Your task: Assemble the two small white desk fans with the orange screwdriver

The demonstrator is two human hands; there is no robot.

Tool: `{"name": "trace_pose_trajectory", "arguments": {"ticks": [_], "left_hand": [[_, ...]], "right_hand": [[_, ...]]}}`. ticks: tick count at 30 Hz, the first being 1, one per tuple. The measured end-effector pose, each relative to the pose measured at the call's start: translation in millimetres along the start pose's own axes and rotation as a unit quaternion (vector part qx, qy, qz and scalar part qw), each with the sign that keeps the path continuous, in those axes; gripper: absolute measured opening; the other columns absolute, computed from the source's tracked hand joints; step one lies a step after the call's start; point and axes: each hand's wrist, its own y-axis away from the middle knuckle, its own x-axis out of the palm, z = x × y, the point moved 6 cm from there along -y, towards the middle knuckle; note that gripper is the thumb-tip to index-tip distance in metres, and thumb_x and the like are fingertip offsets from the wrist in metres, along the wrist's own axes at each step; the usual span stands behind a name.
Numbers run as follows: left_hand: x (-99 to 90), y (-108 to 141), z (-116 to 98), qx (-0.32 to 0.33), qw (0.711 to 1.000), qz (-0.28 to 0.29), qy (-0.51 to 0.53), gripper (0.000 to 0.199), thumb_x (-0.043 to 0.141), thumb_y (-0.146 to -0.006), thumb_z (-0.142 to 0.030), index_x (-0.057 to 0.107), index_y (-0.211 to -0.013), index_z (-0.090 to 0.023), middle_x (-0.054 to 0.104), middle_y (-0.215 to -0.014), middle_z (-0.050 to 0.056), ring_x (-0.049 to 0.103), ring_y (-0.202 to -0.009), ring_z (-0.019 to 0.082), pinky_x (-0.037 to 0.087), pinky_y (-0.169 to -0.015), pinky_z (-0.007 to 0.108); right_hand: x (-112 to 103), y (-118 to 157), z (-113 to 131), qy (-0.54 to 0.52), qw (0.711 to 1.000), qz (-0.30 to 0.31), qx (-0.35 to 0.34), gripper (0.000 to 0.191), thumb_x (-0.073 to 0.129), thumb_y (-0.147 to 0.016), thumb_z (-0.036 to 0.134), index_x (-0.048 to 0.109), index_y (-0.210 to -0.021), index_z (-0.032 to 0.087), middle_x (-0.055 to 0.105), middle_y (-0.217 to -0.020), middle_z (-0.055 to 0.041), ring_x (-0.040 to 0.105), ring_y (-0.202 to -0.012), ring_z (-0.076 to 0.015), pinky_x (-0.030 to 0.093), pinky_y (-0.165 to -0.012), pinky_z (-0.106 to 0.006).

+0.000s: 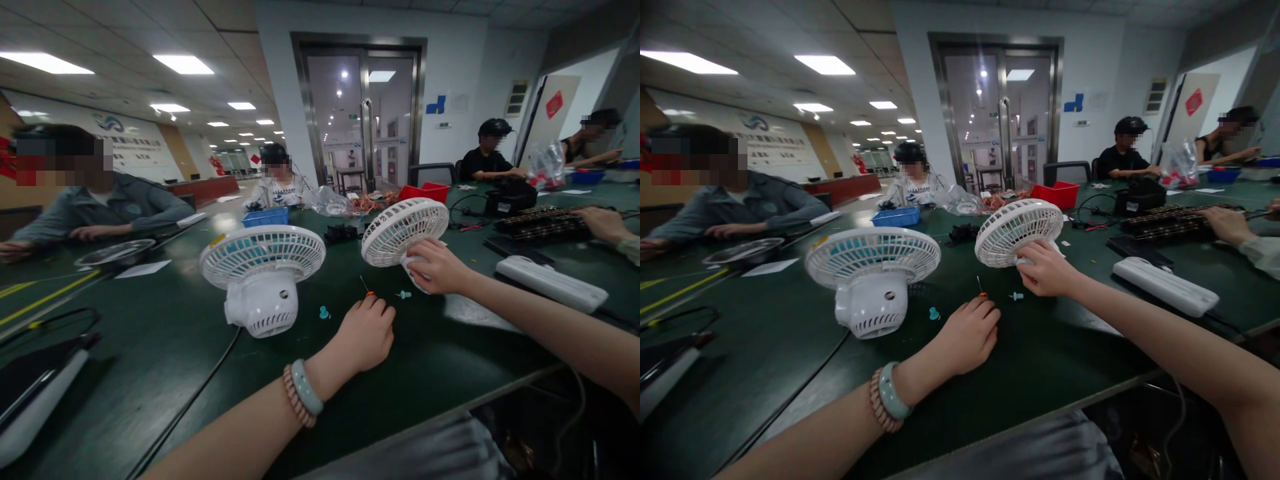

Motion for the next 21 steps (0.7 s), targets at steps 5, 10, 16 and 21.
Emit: {"name": "trace_pose_trajectory", "arguments": {"ticks": [5, 10, 16, 21], "left_hand": [[4.6, 3.8, 10.0, -0.044, 0.999, 0.016, 0.014, 0.03, 0.036, -0.083, -0.026, 0.056, -0.102, -0.013, 0.054, -0.109, 0.014, 0.045, -0.109, 0.027, 0.045, -0.085, 0.039], [7.9, 6.1, 11.7, -0.064, 0.998, 0.018, 0.014, 0.032, 0.037, -0.083, -0.026, 0.057, -0.103, -0.013, 0.052, -0.116, 0.015, 0.042, -0.114, 0.029, 0.045, -0.086, 0.04], [9.6, 15.0, 12.2, -0.093, 0.995, 0.034, -0.026, 0.037, 0.038, -0.081, -0.027, 0.056, -0.11, -0.011, 0.05, -0.123, 0.019, 0.045, -0.115, 0.031, 0.048, -0.08, 0.038], [9.1, 19.4, 14.0, -0.121, 0.992, 0.012, -0.027, 0.038, 0.04, -0.081, -0.027, 0.058, -0.11, -0.01, 0.051, -0.122, 0.021, 0.046, -0.114, 0.032, 0.047, -0.08, 0.042]], "right_hand": [[5.7, -8.5, -4.0, -0.034, 0.999, 0.011, 0.011, 0.012, 0.052, -0.074, 0.022, 0.063, -0.076, 0.019, 0.058, -0.092, -0.0073, 0.05, -0.088, -0.0199, 0.037, -0.08, -0.039], [14.8, -12.0, -4.3, -0.069, 0.997, 0.005, 0.018, 0.014, 0.051, -0.074, 0.021, 0.064, -0.08, 0.02, 0.059, -0.092, -0.0073, 0.052, -0.085, -0.0189, 0.041, -0.078, -0.039], [14.2, 6.6, 9.7, -0.079, 0.997, -0.023, 0.001, 0.024, 0.052, -0.075, 0.018, 0.062, -0.097, 0.021, 0.061, -0.101, -0.0092, 0.052, -0.106, -0.0239, 0.041, -0.095, -0.046], [15.4, 9.5, 6.8, -0.095, 0.995, -0.015, 0.039, 0.034, 0.053, -0.075, 0.021, 0.059, -0.108, 0.023, 0.061, -0.106, -0.0094, 0.052, -0.11, -0.0255, 0.039, -0.098, -0.051]]}}
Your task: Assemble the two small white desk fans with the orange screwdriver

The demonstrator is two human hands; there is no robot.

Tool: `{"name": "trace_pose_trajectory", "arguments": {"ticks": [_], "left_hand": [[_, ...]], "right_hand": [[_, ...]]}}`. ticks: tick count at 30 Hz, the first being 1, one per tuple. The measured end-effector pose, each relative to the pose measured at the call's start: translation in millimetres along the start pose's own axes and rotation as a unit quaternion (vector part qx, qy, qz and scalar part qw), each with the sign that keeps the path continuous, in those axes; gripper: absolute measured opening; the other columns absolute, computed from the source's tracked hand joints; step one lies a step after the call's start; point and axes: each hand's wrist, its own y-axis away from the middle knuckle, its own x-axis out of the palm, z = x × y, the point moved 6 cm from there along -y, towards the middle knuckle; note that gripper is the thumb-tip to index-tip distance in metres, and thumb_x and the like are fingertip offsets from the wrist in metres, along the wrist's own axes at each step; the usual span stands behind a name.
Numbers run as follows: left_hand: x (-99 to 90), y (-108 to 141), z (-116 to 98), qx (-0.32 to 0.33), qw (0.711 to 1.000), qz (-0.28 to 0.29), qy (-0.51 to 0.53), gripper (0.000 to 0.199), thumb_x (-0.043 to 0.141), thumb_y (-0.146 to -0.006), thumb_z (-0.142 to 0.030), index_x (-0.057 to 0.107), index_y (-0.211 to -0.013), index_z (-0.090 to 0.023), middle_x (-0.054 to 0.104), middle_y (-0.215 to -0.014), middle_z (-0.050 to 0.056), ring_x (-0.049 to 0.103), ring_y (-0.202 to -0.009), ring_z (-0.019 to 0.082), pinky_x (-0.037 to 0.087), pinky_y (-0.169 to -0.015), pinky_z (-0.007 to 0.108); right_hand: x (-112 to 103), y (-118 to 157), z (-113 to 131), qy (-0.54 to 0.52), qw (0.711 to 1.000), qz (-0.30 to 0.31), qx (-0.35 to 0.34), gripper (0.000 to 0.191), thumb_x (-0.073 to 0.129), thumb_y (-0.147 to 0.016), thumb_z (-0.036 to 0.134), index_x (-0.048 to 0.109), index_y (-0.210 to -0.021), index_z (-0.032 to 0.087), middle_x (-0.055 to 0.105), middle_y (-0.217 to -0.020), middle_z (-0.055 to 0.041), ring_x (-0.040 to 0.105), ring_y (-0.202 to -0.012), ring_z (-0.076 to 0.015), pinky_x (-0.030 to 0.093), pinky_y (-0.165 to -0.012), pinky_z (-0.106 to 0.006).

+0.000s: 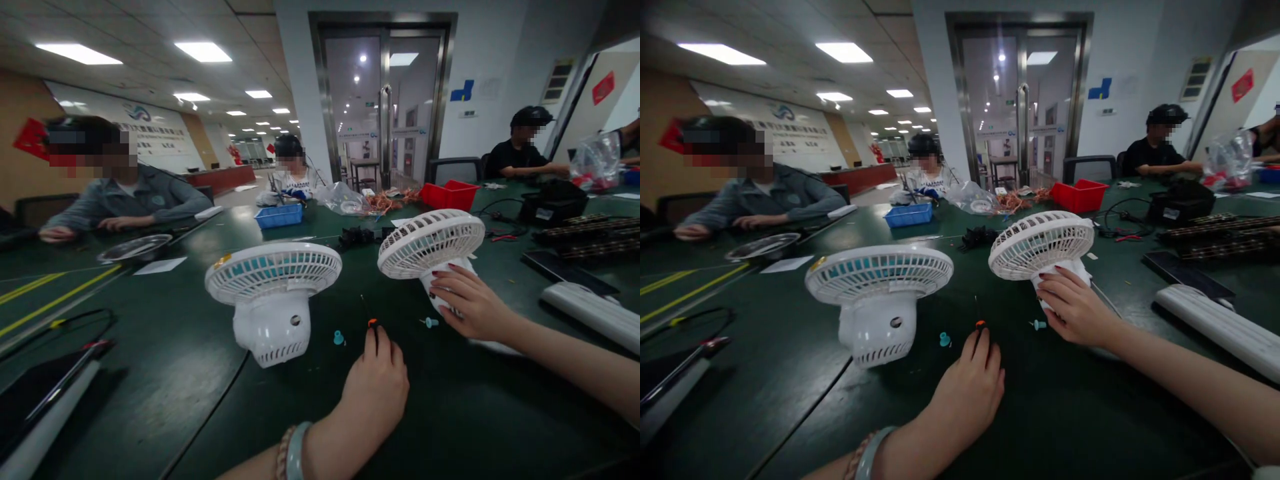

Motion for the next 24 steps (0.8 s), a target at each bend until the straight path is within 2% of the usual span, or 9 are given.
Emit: {"name": "trace_pose_trajectory", "arguments": {"ticks": [4, 8, 13, 16, 19, 21, 24], "left_hand": [[-1.0, -2.1, 4.0, -0.038, 0.999, -0.01, 0.02, 0.039, 0.042, -0.079, -0.03, 0.061, -0.107, -0.009, 0.049, -0.124, 0.023, 0.044, -0.115, 0.035, 0.046, -0.081, 0.047], [0.0, -8.7, 4.7, -0.056, 0.998, 0.015, 0.037, 0.043, 0.044, -0.079, -0.031, 0.061, -0.106, -0.002, 0.051, -0.118, 0.026, 0.044, -0.114, 0.036, 0.043, -0.086, 0.046], [2.7, -20.9, 6.4, -0.071, 0.996, 0.048, 0.037, 0.044, 0.043, -0.079, -0.035, 0.064, -0.1, -0.002, 0.053, -0.113, 0.026, 0.047, -0.107, 0.037, 0.046, -0.077, 0.045], [0.0, -28.1, 9.8, -0.076, 0.996, 0.03, 0.028, 0.043, 0.044, -0.078, -0.035, 0.066, -0.096, -0.003, 0.054, -0.111, 0.026, 0.044, -0.111, 0.038, 0.043, -0.082, 0.048], [-5.1, -33.8, 7.4, -0.078, 0.997, -0.005, -0.02, 0.039, 0.045, -0.078, -0.029, 0.065, -0.099, -0.002, 0.055, -0.113, 0.025, 0.035, -0.12, 0.04, 0.032, -0.095, 0.054], [-7.2, -37.2, -1.7, -0.061, 0.996, -0.027, -0.061, 0.038, 0.041, -0.079, -0.018, 0.062, -0.107, -0.003, 0.054, -0.117, 0.022, 0.033, -0.124, 0.038, 0.028, -0.099, 0.053], [-7.0, -40.5, -20.5, -0.016, 0.995, -0.055, -0.083, 0.043, 0.034, -0.079, -0.008, 0.055, -0.116, -0.004, 0.052, -0.121, 0.02, 0.035, -0.124, 0.034, 0.031, -0.1, 0.049]], "right_hand": [[-0.5, -4.7, -3.8, -0.001, 1.0, -0.005, 0.007, 0.031, 0.054, -0.074, 0.021, 0.06, -0.104, 0.024, 0.062, -0.105, -0.0084, 0.052, -0.109, -0.0235, 0.04, -0.098, -0.049], [0.4, -2.0, -6.0, 0.016, 1.0, -0.004, 0.007, 0.027, 0.052, -0.076, 0.02, 0.062, -0.101, 0.024, 0.063, -0.104, -0.0069, 0.052, -0.11, -0.0216, 0.038, -0.099, -0.047], [1.6, 5.4, -5.5, 0.034, 0.999, -0.002, -0.004, 0.028, 0.051, -0.077, 0.023, 0.061, -0.103, 0.023, 0.062, -0.108, -0.0061, 0.051, -0.112, -0.0198, 0.035, -0.101, -0.044], [1.7, 6.8, -6.1, 0.04, 0.999, 0.004, 0.001, 0.027, 0.05, -0.078, 0.024, 0.061, -0.103, 0.023, 0.062, -0.109, -0.0058, 0.051, -0.111, -0.0194, 0.034, -0.102, -0.045], [0.9, 6.9, -7.1, 0.039, 0.999, 0.003, 0.002, 0.027, 0.05, -0.078, 0.024, 0.061, -0.103, 0.023, 0.062, -0.109, -0.0055, 0.051, -0.112, -0.0193, 0.034, -0.101, -0.044], [0.3, 7.4, -8.0, 0.033, 0.999, -0.003, -0.002, 0.028, 0.051, -0.078, 0.023, 0.061, -0.105, 0.023, 0.062, -0.11, -0.0056, 0.049, -0.114, -0.0196, 0.035, -0.101, -0.044], [-0.2, 9.0, -8.4, 0.024, 1.0, -0.012, -0.017, 0.032, 0.053, -0.077, 0.023, 0.059, -0.108, 0.022, 0.06, -0.113, -0.0069, 0.047, -0.116, -0.0203, 0.033, -0.102, -0.045]]}}
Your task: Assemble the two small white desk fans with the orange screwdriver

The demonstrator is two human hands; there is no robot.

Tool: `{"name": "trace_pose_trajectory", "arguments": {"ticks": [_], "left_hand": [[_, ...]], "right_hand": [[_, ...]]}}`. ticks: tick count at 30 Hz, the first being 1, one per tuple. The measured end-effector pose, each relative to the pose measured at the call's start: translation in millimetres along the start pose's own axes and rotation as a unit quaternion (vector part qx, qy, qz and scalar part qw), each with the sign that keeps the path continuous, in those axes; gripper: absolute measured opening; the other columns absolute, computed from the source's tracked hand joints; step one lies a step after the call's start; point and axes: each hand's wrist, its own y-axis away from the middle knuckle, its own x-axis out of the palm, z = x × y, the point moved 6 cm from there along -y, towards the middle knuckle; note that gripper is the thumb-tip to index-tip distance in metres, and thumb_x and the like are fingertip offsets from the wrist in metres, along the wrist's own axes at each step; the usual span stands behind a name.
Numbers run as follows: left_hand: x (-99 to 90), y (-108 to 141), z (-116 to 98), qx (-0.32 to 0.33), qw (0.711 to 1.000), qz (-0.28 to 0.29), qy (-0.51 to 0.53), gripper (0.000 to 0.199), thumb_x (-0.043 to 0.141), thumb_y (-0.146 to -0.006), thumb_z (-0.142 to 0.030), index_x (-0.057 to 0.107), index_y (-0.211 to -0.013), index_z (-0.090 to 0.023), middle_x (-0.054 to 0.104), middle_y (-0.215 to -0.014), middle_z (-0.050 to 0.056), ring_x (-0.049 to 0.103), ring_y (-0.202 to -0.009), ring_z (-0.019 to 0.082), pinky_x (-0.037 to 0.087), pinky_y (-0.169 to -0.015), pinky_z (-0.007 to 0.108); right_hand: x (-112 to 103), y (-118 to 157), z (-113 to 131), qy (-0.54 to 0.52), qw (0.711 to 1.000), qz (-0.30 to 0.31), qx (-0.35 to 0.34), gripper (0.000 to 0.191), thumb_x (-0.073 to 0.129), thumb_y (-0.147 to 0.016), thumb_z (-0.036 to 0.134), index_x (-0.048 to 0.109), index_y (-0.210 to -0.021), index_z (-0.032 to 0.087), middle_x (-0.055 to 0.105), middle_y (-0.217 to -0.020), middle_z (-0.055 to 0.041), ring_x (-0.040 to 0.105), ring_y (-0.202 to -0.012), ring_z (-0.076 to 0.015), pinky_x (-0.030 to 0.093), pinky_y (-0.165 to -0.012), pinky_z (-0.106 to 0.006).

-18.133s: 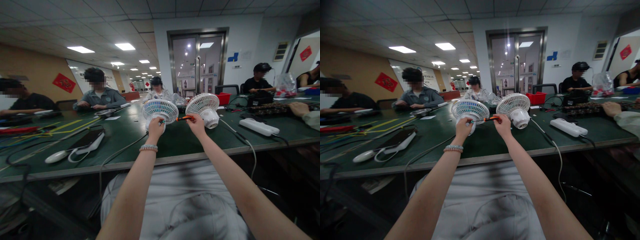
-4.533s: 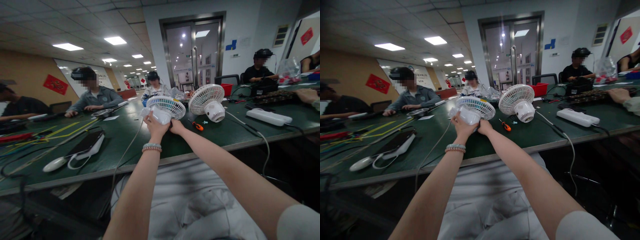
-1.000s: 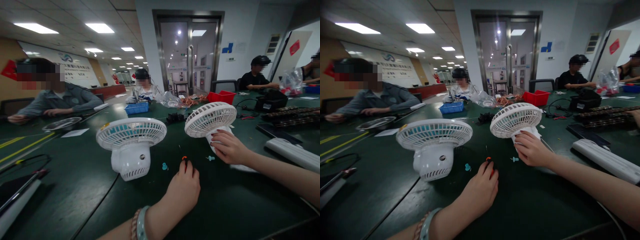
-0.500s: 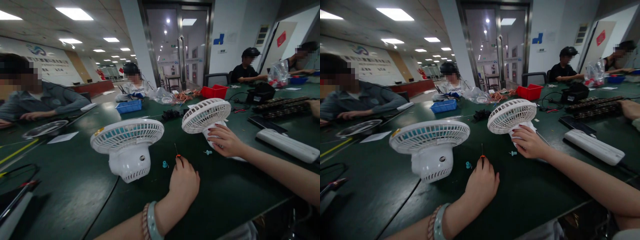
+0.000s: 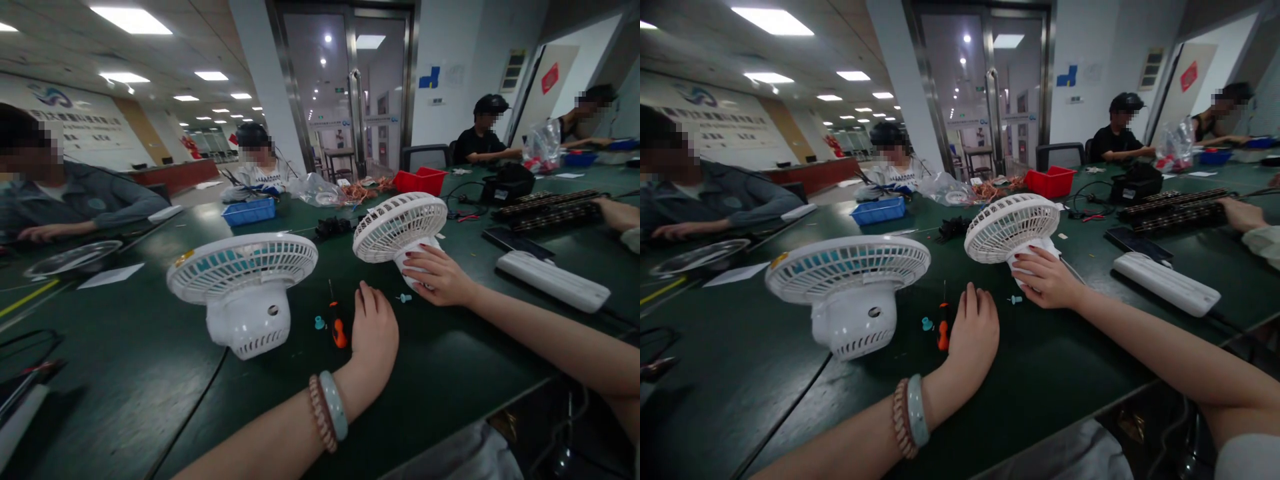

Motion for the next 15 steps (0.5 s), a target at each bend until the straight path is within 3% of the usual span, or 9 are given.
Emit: {"name": "trace_pose_trajectory", "arguments": {"ticks": [9, 15], "left_hand": [[-0.1, 8.2, -16.3, 0.074, 0.991, -0.065, -0.087, 0.041, 0.033, -0.083, -0.012, 0.053, -0.116, -0.003, 0.056, -0.115, 0.018, 0.044, -0.117, 0.032, 0.037, -0.096, 0.046], [7.7, -6.2, -24.2, 0.074, 0.994, -0.073, -0.041, 0.041, 0.034, -0.084, -0.015, 0.047, -0.121, -0.003, 0.052, -0.12, 0.019, 0.047, -0.114, 0.029, 0.04, -0.092, 0.042]], "right_hand": [[1.4, 2.1, -0.1, -0.008, 1.0, -0.016, -0.011, 0.033, 0.053, -0.077, 0.022, 0.058, -0.11, 0.021, 0.059, -0.115, -0.0071, 0.047, -0.116, -0.0215, 0.032, -0.103, -0.047], [2.4, 2.1, 0.4, -0.014, 0.999, -0.03, -0.009, 0.033, 0.053, -0.077, 0.023, 0.057, -0.11, 0.023, 0.059, -0.115, -0.0065, 0.048, -0.115, -0.022, 0.033, -0.102, -0.048]]}}
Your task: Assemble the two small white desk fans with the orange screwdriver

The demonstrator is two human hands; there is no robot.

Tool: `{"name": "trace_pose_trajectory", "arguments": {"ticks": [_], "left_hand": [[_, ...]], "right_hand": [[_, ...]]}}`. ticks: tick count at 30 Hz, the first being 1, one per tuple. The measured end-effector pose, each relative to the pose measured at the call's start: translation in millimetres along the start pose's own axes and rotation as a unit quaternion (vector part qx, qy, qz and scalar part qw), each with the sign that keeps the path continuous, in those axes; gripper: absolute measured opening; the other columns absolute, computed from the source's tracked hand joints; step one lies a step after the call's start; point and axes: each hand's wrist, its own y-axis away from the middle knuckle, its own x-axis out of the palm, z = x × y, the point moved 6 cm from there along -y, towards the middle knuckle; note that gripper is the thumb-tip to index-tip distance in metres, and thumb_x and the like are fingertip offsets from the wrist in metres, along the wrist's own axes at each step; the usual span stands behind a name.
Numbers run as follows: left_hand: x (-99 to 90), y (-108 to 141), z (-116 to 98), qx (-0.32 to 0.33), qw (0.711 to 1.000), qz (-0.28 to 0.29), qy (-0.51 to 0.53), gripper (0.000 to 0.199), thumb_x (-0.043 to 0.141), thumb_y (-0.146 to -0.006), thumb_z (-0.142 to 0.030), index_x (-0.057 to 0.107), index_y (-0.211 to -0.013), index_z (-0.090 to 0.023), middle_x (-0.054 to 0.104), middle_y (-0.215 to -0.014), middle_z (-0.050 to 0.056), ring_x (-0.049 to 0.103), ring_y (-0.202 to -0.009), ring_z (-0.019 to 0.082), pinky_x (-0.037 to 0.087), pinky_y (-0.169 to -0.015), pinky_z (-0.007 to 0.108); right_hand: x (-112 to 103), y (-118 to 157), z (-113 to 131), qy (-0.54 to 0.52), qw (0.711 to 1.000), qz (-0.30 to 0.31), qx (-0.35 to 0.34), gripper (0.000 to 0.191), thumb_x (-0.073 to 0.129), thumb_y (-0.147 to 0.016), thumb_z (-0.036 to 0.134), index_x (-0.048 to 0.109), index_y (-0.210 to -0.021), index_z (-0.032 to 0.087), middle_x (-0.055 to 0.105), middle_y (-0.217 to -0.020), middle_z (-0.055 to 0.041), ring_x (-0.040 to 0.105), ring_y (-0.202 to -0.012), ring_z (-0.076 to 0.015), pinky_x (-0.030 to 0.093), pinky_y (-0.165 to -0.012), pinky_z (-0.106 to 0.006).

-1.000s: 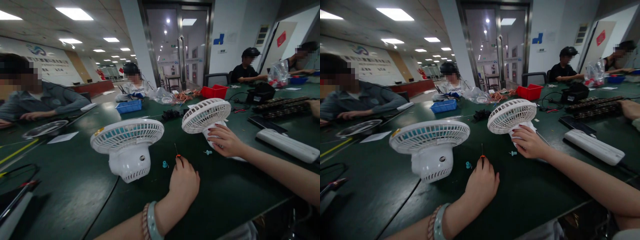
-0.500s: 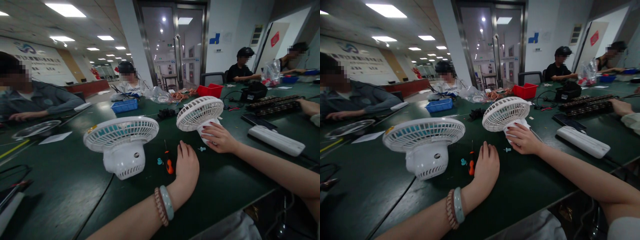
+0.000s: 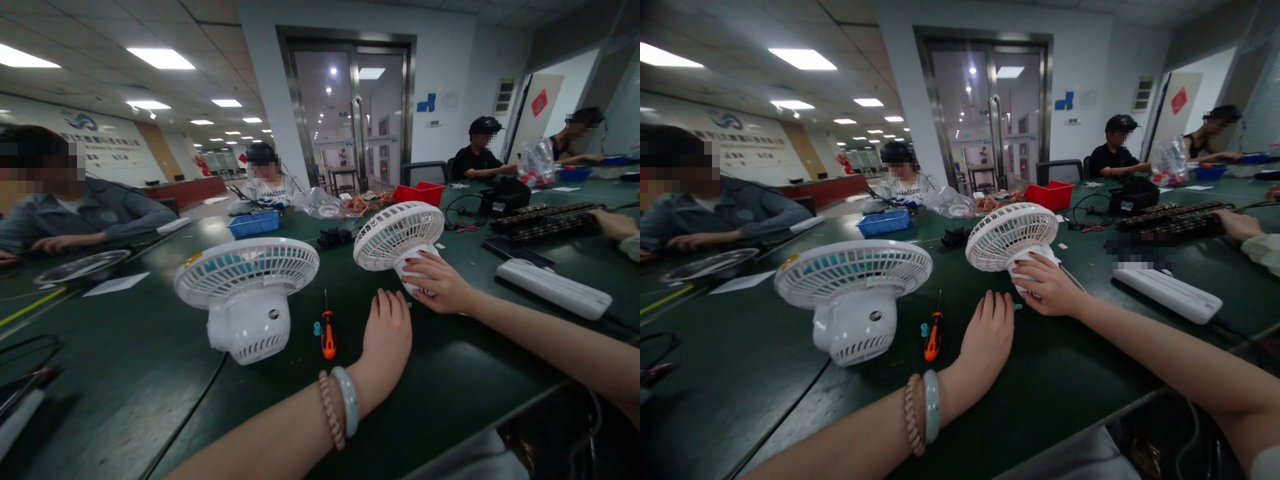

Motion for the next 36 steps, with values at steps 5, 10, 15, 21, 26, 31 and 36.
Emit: {"name": "trace_pose_trajectory", "arguments": {"ticks": [5, 10, 15, 21, 26, 31, 36], "left_hand": [[7.3, -12.7, -4.5, 0.043, 0.992, 0.007, 0.118, 0.029, 0.036, -0.085, -0.018, 0.052, -0.107, -0.007, 0.057, -0.103, 0.013, 0.054, -0.095, 0.022, 0.045, -0.082, 0.035], [15.0, -17.4, 1.6, 0.063, 0.971, 0.04, 0.227, 0.023, 0.039, -0.085, -0.019, 0.05, -0.104, -0.011, 0.057, -0.102, 0.008, 0.053, -0.093, 0.019, 0.045, -0.082, 0.034], [22.7, -22.2, 9.2, 0.058, 0.955, 0.045, 0.287, 0.022, 0.035, -0.085, -0.012, 0.051, -0.101, -0.013, 0.058, -0.099, 0.008, 0.051, -0.09, 0.017, 0.043, -0.084, 0.032], [30.7, -25.7, 18.7, 0.014, 0.945, 0.051, 0.324, 0.019, 0.035, -0.084, -0.011, 0.052, -0.091, -0.015, 0.057, -0.092, 0.006, 0.05, -0.083, 0.017, 0.043, -0.079, 0.032], [28.6, -22.2, 19.7, 0.004, 0.945, 0.053, 0.321, 0.018, 0.036, -0.084, -0.014, 0.051, -0.094, -0.014, 0.056, -0.095, 0.008, 0.049, -0.087, 0.018, 0.041, -0.082, 0.035], [-7.7, -16.6, 17.3, -0.006, 0.952, 0.005, 0.305, 0.032, 0.045, -0.081, -0.021, 0.045, -0.112, -0.013, 0.051, -0.11, 0.01, 0.044, -0.104, 0.021, 0.037, -0.091, 0.037], [-67.9, -8.5, 25.2, 0.067, 0.957, 0.078, 0.271, 0.022, 0.044, -0.082, -0.034, 0.056, -0.089, -0.018, 0.059, -0.087, 0.006, 0.054, -0.08, 0.019, 0.043, -0.075, 0.035]], "right_hand": [[1.4, -0.9, -1.4, 0.001, 1.0, 0.02, 0.008, 0.042, 0.055, -0.076, 0.03, 0.053, -0.117, 0.021, 0.057, -0.117, -0.0085, 0.045, -0.117, -0.0237, 0.031, -0.102, -0.049], [2.3, -1.7, -3.3, 0.018, 0.998, 0.05, 0.022, 0.053, 0.055, -0.075, 0.036, 0.047, -0.125, 0.02, 0.052, -0.123, -0.0096, 0.039, -0.122, -0.0264, 0.026, -0.104, -0.052], [1.6, -3.1, -4.2, 0.018, 0.998, 0.042, 0.04, 0.051, 0.056, -0.074, 0.035, 0.049, -0.123, 0.021, 0.054, -0.121, -0.0081, 0.04, -0.121, -0.0257, 0.025, -0.105, -0.049], [1.6, -3.8, -7.0, -0.004, 0.998, 0.032, 0.054, 0.047, 0.056, -0.074, 0.036, 0.052, -0.118, 0.022, 0.057, -0.116, -0.0065, 0.042, -0.118, -0.0249, 0.027, -0.103, -0.049], [0.9, -3.8, -7.4, -0.011, 0.998, 0.026, 0.055, 0.047, 0.058, -0.072, 0.035, 0.053, -0.117, 0.023, 0.058, -0.115, -0.0055, 0.042, -0.118, -0.0253, 0.027, -0.103, -0.049], [0.9, -3.6, -8.3, -0.019, 0.998, 0.019, 0.058, 0.045, 0.059, -0.072, 0.034, 0.054, -0.116, 0.023, 0.059, -0.114, -0.0055, 0.043, -0.117, -0.0246, 0.026, -0.103, -0.048], [-0.2, -4.9, -8.8, -0.027, 0.998, 0.019, 0.053, 0.046, 0.059, -0.073, 0.039, 0.054, -0.116, 0.023, 0.059, -0.113, -0.0063, 0.044, -0.117, -0.0242, 0.027, -0.103, -0.048]]}}
